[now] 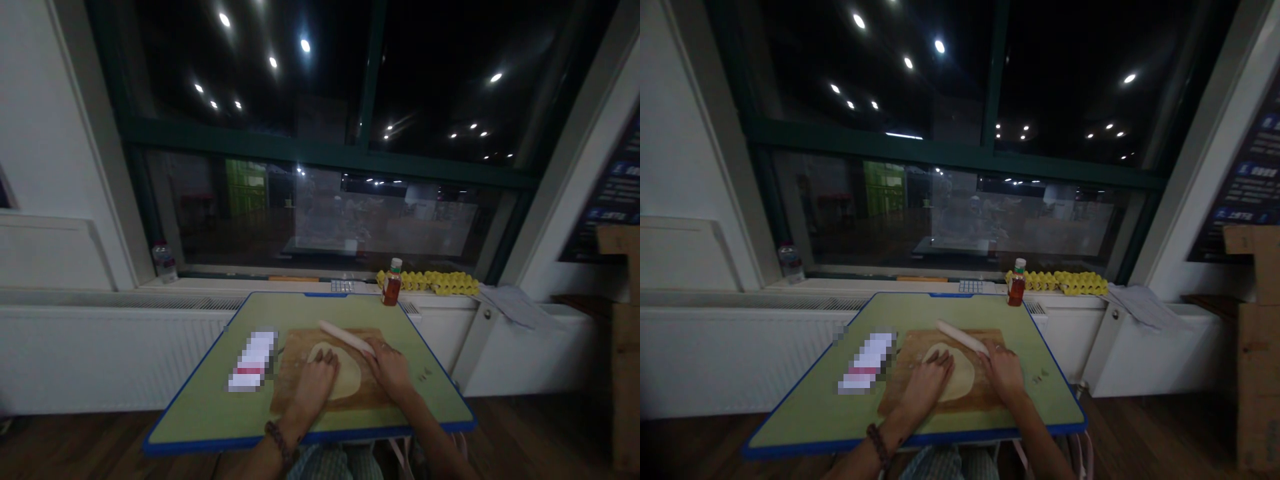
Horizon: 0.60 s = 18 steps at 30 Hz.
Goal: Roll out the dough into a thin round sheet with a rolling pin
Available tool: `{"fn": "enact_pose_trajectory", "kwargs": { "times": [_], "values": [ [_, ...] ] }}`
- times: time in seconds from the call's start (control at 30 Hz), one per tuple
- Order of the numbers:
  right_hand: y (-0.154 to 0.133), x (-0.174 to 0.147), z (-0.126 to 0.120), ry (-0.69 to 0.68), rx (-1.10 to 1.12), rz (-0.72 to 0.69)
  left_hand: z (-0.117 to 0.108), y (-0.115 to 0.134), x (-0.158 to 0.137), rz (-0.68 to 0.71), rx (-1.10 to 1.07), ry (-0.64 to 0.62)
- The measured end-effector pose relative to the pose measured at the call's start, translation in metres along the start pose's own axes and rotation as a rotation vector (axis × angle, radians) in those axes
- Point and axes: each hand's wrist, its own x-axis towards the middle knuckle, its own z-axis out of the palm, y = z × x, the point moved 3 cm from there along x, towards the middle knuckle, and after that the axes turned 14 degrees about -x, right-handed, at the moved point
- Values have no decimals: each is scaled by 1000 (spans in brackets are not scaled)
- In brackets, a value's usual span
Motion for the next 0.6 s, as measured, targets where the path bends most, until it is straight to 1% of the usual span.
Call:
{"fn": "enact_pose_trajectory", "kwargs": {
  "times": [0.1,0.17,0.2,0.27,0.37,0.43,0.53,0.6],
  "values": [
    [4,3,0,5,213,73,0,1,-2,5,-35,-2],
    [7,6,-2,-1,343,73,-3,3,-3,7,-50,8],
    [9,8,-4,-3,369,62,-4,4,-4,9,-52,13],
    [13,12,-12,-8,329,23,-5,5,-5,12,-54,21],
    [22,16,-26,-33,168,-74,-6,6,-5,22,-55,31],
    [31,16,-32,-76,65,-144,-5,5,-5,19,-61,35],
    [44,11,-34,-148,-62,-222,-3,4,-4,16,-70,27],
    [49,4,-32,-175,-98,-250,-2,4,-4,23,-67,29]
  ]
}}
